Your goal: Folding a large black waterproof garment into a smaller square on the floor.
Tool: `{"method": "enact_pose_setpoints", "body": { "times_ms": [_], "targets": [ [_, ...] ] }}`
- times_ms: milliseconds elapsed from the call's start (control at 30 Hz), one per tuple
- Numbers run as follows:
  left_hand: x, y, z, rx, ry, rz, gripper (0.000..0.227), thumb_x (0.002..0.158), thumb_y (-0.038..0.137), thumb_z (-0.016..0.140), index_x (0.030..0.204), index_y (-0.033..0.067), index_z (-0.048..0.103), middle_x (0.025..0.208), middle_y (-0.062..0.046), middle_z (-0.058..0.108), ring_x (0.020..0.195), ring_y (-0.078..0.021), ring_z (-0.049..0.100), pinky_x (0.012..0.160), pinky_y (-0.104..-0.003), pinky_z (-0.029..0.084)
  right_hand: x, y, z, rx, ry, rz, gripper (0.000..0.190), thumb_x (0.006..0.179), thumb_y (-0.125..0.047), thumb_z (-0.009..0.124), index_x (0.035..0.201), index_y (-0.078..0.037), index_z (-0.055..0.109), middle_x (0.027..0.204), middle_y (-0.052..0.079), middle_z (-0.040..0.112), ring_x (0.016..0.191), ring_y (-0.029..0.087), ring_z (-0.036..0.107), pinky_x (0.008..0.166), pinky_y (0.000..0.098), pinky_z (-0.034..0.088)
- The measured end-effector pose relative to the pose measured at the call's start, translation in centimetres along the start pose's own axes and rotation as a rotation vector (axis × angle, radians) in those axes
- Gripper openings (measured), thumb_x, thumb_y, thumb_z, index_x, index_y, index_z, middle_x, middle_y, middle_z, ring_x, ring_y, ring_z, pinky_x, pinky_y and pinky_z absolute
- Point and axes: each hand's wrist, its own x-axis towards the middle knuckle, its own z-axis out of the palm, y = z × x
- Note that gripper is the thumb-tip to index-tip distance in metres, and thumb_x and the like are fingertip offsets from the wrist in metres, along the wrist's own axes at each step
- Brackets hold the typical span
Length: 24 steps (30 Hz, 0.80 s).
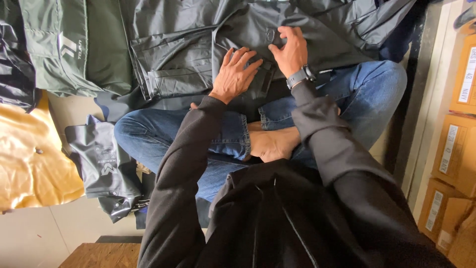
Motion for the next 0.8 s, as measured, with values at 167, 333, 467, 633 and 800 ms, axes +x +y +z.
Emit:
{"method": "enact_pose_setpoints", "body": {
  "times_ms": [167,333,467,633,800],
  "targets": [
    [1.1,0.4,-0.5,-0.037,0.031,-0.022,0.031,0.093,0.021,0.075,0.124,0.0183,0.073,0.128,-0.002,0.059,0.129,-0.0232,0.051,0.114,-0.05,0.033,0.5,-0.4,-0.4,0.051,-0.067,0.024,0.042,0.071,0.002,0.085,0.108,-0.007,0.067,0.092,0.005,0.064,0.065,0.017,0.061,0.06,0.0296,0.053],
    [1.5,1.2,0.3,-0.063,0.025,-0.007,0.03,0.098,0.032,0.073,0.123,0.0158,0.073,0.126,-0.004,0.061,0.128,-0.0241,0.052,0.114,-0.055,0.031,0.7,-0.8,-0.6,0.059,-0.074,-0.003,0.031,0.071,0.003,0.084,0.093,-0.008,0.065,0.086,0.002,0.064,0.064,0.015,0.06,0.058,0.028,0.052],
    [1.8,1.4,1.0,-0.049,-0.057,-0.03,0.046,0.093,0.043,0.077,0.128,0.0154,0.068,0.124,-0.007,0.053,0.126,-0.0297,0.047,0.116,-0.064,0.023,0.7,-1.1,-1.0,0.083,-0.086,0.004,0.026,0.072,0.003,0.083,0.09,-0.004,0.065,0.087,0.003,0.066,0.063,0.016,0.062,0.058,0.0279,0.053],
    [1.9,1.6,1.2,-0.06,-0.029,-0.025,0.043,0.088,0.037,0.082,0.122,0.013,0.068,0.124,-0.007,0.051,0.126,-0.0297,0.046,0.115,-0.066,0.022,0.2,0.4,-1.0,0.196,-0.055,0.089,0.024,0.074,0.001,0.083,0.093,-0.002,0.069,0.079,0.003,0.071,0.054,0.011,0.056,0.053,0.0253,0.047],
    [1.6,1.7,1.1,-0.02,-0.019,-0.062,0.045,0.092,0.039,0.078,0.129,0.0144,0.068,0.133,-0.006,0.052,0.13,-0.0309,0.045,0.117,-0.067,0.018,-0.2,1.0,-2.6,0.235,-0.079,0.163,0.019,0.081,-0.004,0.082,0.092,0.0,0.067,0.077,0.003,0.074,0.058,0.01,0.061,0.058,0.0232,0.05]
  ]
}}
